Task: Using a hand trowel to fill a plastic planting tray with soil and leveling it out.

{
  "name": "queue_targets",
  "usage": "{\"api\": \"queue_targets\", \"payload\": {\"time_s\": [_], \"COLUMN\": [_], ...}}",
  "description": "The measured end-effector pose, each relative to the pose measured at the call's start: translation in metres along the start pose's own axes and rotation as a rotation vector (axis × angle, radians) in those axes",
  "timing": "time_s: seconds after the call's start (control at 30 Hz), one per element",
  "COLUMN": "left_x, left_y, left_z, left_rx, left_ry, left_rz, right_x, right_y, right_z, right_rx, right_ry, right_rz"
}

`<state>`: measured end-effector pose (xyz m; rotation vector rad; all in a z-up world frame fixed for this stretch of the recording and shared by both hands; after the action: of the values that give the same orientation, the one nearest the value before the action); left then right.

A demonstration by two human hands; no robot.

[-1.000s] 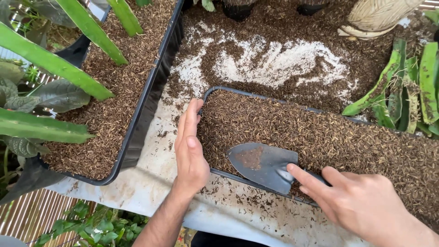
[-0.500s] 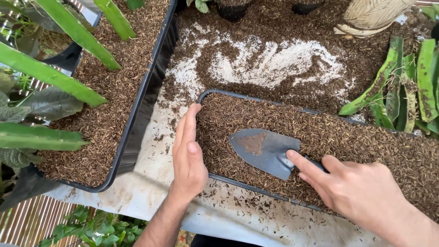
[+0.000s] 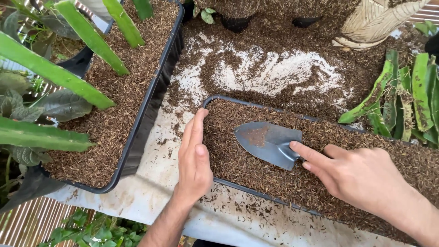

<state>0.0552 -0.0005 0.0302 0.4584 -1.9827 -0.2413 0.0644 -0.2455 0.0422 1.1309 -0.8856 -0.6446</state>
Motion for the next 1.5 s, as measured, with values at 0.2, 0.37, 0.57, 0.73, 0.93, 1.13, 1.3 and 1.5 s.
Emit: {"api": "queue_targets", "payload": {"time_s": [0.2,0.37,0.57,0.73,0.93,1.13,1.3,1.5], "left_x": [0.0,0.002,0.002,0.001,0.001,0.0,-0.001,-0.001], "left_y": [0.0,0.0,-0.001,-0.001,0.0,0.0,-0.002,-0.003], "left_z": [0.0,0.001,0.0,0.0,-0.001,0.0,0.0,-0.001], "left_rx": [-0.017,-0.016,-0.003,-0.016,-0.019,-0.03,-0.011,-0.03], "left_ry": [0.017,0.004,0.021,-0.002,0.012,0.029,-0.011,-0.001], "left_rz": [-0.033,-0.031,-0.021,-0.044,-0.056,-0.054,-0.024,-0.047], "right_x": [0.0,0.006,0.029,0.014,0.011,0.016,0.03,0.01], "right_y": [-0.007,-0.009,-0.001,0.012,0.002,-0.002,0.002,0.033], "right_z": [0.001,0.004,-0.006,-0.036,-0.047,-0.044,-0.037,-0.063], "right_rx": [-0.098,-0.144,-0.093,-0.073,-0.167,-0.232,-0.389,-0.217], "right_ry": [0.02,0.013,0.013,0.046,0.116,0.123,0.026,0.072], "right_rz": [0.05,-0.004,-0.187,-0.198,-0.125,-0.11,-0.144,-0.316]}}
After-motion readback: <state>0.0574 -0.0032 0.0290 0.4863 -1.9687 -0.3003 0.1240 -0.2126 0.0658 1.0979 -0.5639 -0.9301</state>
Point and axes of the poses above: each hand's wrist, its own z-axis away from the middle knuckle, its own y-axis out of the back of the hand, x = y × z, the point moved 6 cm from there along -z, towards the middle knuckle, and after that the axes turned 3 degrees about z, right-handed, at the moved point
